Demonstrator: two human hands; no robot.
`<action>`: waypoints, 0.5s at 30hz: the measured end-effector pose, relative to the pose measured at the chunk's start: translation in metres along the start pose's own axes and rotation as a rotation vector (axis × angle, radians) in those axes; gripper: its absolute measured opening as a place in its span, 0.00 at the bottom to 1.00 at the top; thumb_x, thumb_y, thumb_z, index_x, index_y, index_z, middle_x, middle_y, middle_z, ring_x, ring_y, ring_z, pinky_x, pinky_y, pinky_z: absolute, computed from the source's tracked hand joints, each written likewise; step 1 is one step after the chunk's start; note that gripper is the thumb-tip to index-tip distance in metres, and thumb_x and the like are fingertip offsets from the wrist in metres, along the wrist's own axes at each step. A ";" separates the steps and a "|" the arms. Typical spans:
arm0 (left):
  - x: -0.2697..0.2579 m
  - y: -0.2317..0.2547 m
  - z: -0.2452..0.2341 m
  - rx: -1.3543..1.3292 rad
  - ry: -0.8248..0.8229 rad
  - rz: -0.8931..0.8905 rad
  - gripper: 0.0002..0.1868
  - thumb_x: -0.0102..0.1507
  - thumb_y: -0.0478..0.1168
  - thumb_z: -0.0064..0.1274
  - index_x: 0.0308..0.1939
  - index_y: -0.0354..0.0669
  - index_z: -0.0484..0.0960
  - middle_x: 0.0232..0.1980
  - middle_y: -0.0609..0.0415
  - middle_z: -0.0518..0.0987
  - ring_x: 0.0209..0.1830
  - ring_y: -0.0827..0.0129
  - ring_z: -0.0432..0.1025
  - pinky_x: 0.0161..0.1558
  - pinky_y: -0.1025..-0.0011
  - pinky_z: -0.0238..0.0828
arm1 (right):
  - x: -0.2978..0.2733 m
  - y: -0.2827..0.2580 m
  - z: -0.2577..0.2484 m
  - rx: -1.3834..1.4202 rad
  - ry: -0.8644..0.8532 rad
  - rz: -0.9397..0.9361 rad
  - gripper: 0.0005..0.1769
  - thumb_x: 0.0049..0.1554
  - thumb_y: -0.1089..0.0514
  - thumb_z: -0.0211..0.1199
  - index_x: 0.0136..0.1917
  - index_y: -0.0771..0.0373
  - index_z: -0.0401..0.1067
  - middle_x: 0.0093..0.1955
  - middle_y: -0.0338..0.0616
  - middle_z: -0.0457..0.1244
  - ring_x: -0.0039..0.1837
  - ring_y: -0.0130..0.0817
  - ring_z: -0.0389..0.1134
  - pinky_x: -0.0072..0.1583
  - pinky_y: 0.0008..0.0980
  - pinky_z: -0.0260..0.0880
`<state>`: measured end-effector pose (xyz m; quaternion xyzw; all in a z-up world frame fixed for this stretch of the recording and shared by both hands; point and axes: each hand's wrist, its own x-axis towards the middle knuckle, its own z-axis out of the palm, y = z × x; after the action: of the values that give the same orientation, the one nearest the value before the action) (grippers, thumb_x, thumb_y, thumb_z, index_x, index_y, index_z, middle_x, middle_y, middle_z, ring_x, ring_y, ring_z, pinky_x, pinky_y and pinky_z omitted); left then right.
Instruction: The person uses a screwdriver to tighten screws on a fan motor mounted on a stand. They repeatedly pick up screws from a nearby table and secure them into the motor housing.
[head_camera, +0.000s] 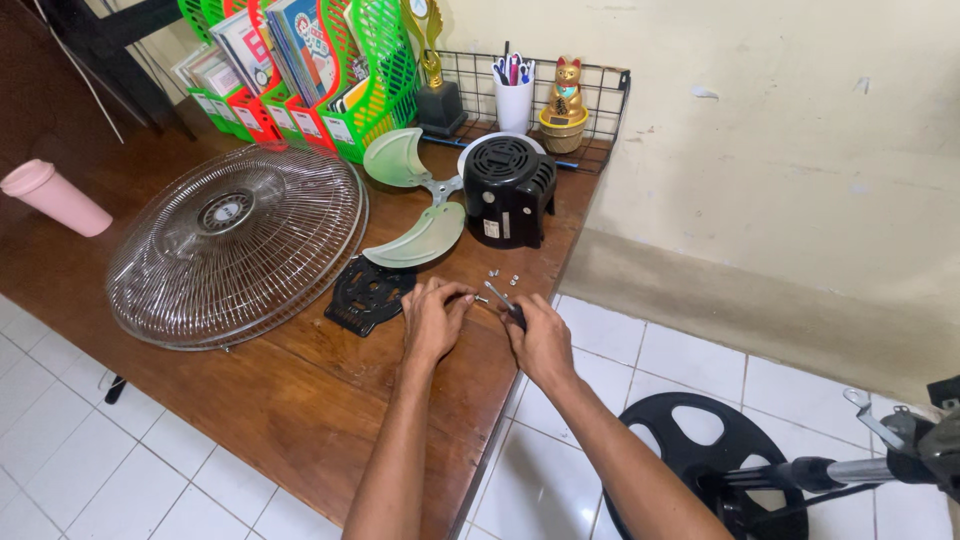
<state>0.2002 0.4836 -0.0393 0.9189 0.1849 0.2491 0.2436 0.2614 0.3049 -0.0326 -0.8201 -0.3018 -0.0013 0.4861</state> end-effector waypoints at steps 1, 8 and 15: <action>0.000 0.000 0.000 -0.003 0.001 -0.006 0.08 0.62 0.45 0.61 0.43 0.53 0.90 0.46 0.54 0.80 0.53 0.58 0.70 0.61 0.58 0.55 | 0.001 0.000 0.000 0.002 -0.011 0.012 0.07 0.58 0.58 0.65 0.51 0.57 0.77 0.46 0.47 0.65 0.49 0.50 0.70 0.51 0.45 0.69; -0.003 0.005 -0.002 -0.010 -0.008 0.017 0.12 0.62 0.43 0.60 0.49 0.56 0.89 0.48 0.54 0.79 0.53 0.58 0.69 0.62 0.57 0.54 | -0.001 -0.001 0.001 -0.014 -0.003 0.029 0.08 0.57 0.59 0.65 0.51 0.60 0.75 0.46 0.49 0.64 0.49 0.54 0.69 0.50 0.48 0.68; -0.005 0.007 -0.002 0.054 0.007 0.153 0.14 0.64 0.38 0.55 0.52 0.57 0.88 0.50 0.51 0.77 0.55 0.55 0.68 0.63 0.55 0.54 | -0.002 0.001 0.002 -0.028 0.028 -0.033 0.07 0.57 0.59 0.65 0.49 0.60 0.72 0.45 0.51 0.63 0.48 0.57 0.67 0.49 0.50 0.67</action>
<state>0.1962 0.4762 -0.0358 0.9358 0.1214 0.2651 0.1983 0.2599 0.3054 -0.0354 -0.8216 -0.3084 -0.0250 0.4788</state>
